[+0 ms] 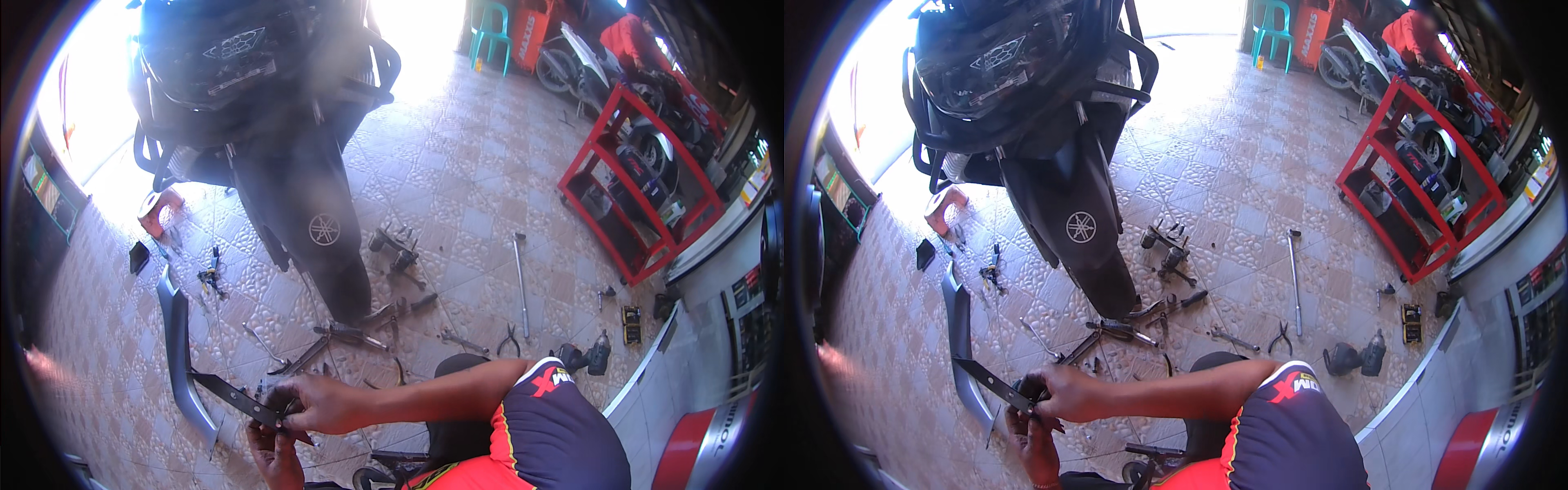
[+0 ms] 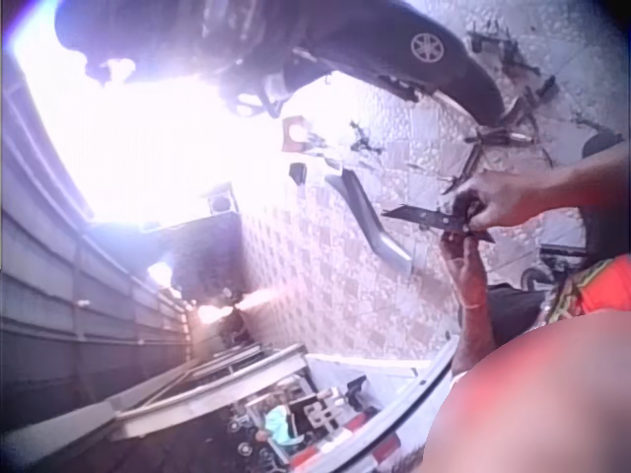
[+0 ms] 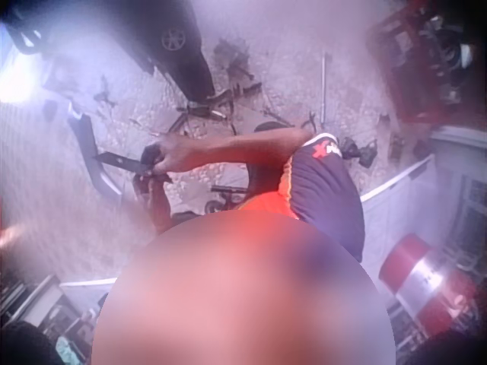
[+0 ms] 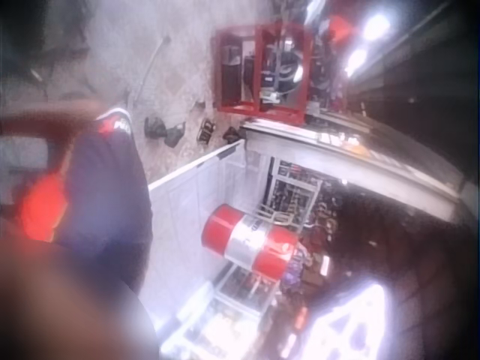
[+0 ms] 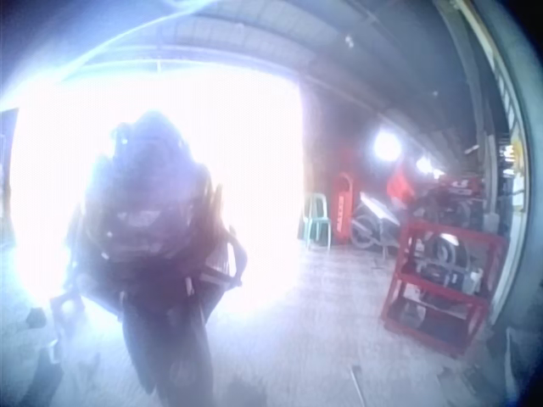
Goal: The person is working on a motorcycle in a workshop. They are using pliers to adjust a metal bracket, likely part of the motorcycle's undercarriage or frame.
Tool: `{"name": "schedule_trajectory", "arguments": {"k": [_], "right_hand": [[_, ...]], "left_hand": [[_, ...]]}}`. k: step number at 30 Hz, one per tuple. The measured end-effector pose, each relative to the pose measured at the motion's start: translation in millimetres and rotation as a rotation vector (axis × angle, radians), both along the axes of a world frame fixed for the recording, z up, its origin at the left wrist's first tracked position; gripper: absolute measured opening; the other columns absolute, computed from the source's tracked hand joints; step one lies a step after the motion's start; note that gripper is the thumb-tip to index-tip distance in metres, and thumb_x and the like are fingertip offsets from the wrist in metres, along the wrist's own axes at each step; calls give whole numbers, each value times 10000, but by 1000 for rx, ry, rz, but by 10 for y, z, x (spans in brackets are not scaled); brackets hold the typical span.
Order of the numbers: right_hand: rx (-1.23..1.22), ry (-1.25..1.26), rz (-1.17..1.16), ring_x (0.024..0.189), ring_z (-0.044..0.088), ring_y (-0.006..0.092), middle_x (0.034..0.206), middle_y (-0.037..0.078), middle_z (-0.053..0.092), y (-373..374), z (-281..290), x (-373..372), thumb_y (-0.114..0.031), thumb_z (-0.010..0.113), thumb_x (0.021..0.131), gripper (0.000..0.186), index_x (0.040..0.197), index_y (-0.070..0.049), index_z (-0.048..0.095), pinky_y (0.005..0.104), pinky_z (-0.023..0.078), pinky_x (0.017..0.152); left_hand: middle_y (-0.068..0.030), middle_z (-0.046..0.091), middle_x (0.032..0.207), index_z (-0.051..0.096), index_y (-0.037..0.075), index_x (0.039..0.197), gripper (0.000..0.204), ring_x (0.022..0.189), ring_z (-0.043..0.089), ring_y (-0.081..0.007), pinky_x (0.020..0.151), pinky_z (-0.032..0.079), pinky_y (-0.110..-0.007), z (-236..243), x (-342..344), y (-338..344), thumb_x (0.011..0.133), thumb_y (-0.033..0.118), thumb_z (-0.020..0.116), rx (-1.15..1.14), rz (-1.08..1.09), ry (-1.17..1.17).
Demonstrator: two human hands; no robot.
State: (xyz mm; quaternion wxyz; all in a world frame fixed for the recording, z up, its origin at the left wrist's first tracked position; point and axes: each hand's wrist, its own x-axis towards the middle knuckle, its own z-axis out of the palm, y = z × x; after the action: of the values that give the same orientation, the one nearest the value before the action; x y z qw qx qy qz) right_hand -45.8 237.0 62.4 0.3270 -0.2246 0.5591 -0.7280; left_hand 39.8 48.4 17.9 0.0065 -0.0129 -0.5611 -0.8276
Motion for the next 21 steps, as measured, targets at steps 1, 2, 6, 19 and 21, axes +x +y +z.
{"name": "schedule_trajectory", "arguments": {"k": [1,2,6,19,21], "right_hand": [[59,-27,6,872,620,107,965,55,718,23,1,15,17,600,856,270,1118,-7,660,289,507,758],[79,-28,18,874,620,105,970,54,717,45,-13,7,19,600,854,274,1120,-6,659,289,508,758],[-4,-111,25,884,620,103,984,53,713,52,-169,-12,25,602,849,286,1129,0,654,288,512,772],[-16,274,-193,869,682,221,942,150,714,95,-293,-112,-81,702,825,277,1072,24,635,376,540,790],[115,283,-210,877,693,250,934,177,707,116,-275,-87,-131,731,824,294,1047,24,620,382,541,796]], "left_hand": [[-102,590,1203,406,29,1385,457,1051,619,-199,834,537,-330,10,-22,31,987,118,612,-10,-8,-6],[-105,589,1212,407,30,1388,461,1052,620,-199,837,536,-330,20,-41,68,985,115,614,-22,-17,-12],[-104,621,1174,492,0,1305,367,943,598,-159,735,500,-273,96,-54,169,989,149,606,-199,-38,-96],[-143,589,1272,403,21,1426,511,1091,615,-222,890,529,-349,-140,-199,229,970,79,626,-100,152,-143],[-170,588,1309,451,-30,1389,506,1193,583,-262,1000,488,-384,-86,-207,223,964,145,663,-225,63,-122]]}}
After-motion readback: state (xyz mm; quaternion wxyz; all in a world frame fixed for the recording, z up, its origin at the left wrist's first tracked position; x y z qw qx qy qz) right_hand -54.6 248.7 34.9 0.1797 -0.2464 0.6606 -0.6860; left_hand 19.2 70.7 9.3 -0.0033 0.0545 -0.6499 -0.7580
